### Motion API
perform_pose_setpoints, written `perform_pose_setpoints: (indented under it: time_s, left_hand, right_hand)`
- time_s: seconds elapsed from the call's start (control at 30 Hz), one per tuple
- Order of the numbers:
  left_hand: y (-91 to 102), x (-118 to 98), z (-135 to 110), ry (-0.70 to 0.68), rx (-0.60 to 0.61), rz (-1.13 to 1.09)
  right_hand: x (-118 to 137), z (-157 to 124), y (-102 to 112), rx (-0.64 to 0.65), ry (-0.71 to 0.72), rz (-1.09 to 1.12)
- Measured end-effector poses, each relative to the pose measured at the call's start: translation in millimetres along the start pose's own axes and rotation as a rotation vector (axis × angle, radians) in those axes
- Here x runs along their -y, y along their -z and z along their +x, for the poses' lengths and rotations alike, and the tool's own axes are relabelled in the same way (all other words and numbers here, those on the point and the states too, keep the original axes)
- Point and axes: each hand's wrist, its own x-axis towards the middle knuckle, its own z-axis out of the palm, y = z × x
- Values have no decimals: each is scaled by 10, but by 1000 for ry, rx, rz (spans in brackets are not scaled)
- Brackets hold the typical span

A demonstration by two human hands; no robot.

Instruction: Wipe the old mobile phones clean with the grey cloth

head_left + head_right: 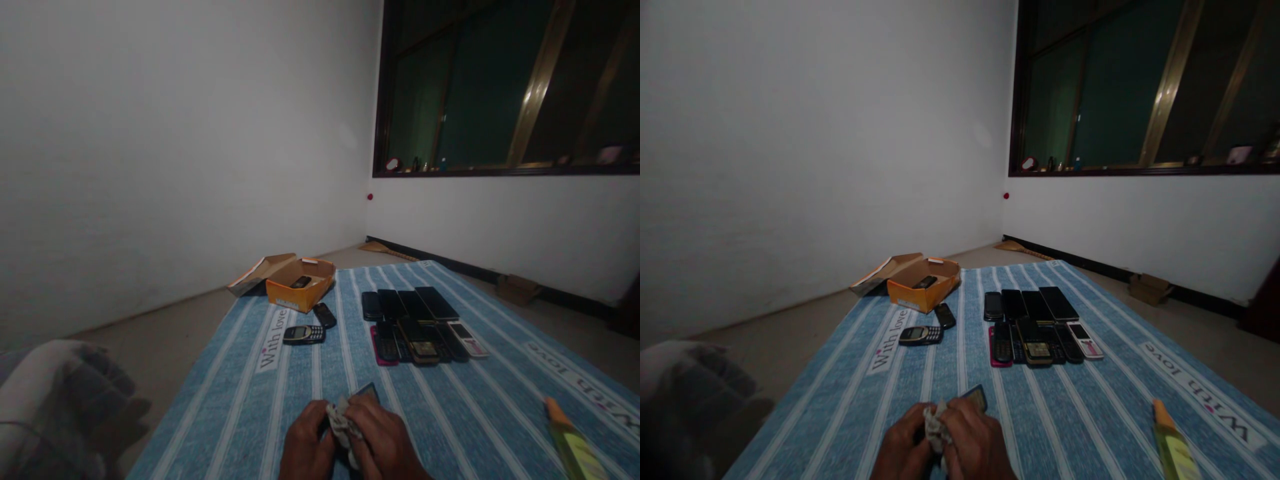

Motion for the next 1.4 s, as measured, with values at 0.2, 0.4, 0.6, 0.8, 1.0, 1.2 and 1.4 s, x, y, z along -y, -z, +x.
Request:
perform_pose_setpoints:
  time_s: [0.2, 0.4, 0.6, 0.8, 1.0, 1.2, 1.4]
  left_hand:
    - [22, 226, 26, -99, -147, 205]
    - [-12, 126, -9, -195, -141, 64]
    - [-331, -109, -162, 74, -72, -340]
    - [-324, -192, -149, 228, -109, -565]
    - [-249, -299, -124, 276, -185, -543]
    - [-92, -269, -46, 247, -108, -473]
    - [-57, -184, -31, 243, -65, -453]
  right_hand:
    - [-69, -12, 37, 15, -64, 36]
    - [-157, -100, 20, 27, -310, 137]
    - [-115, -136, -68, -77, -624, 288]
    - [-32, -146, -159, -51, -720, 403]
    - [-24, -104, -160, 4, -577, 354]
    - [33, 28, -4, 140, -408, 352]
    - [24, 2, 52, 211, -413, 261]
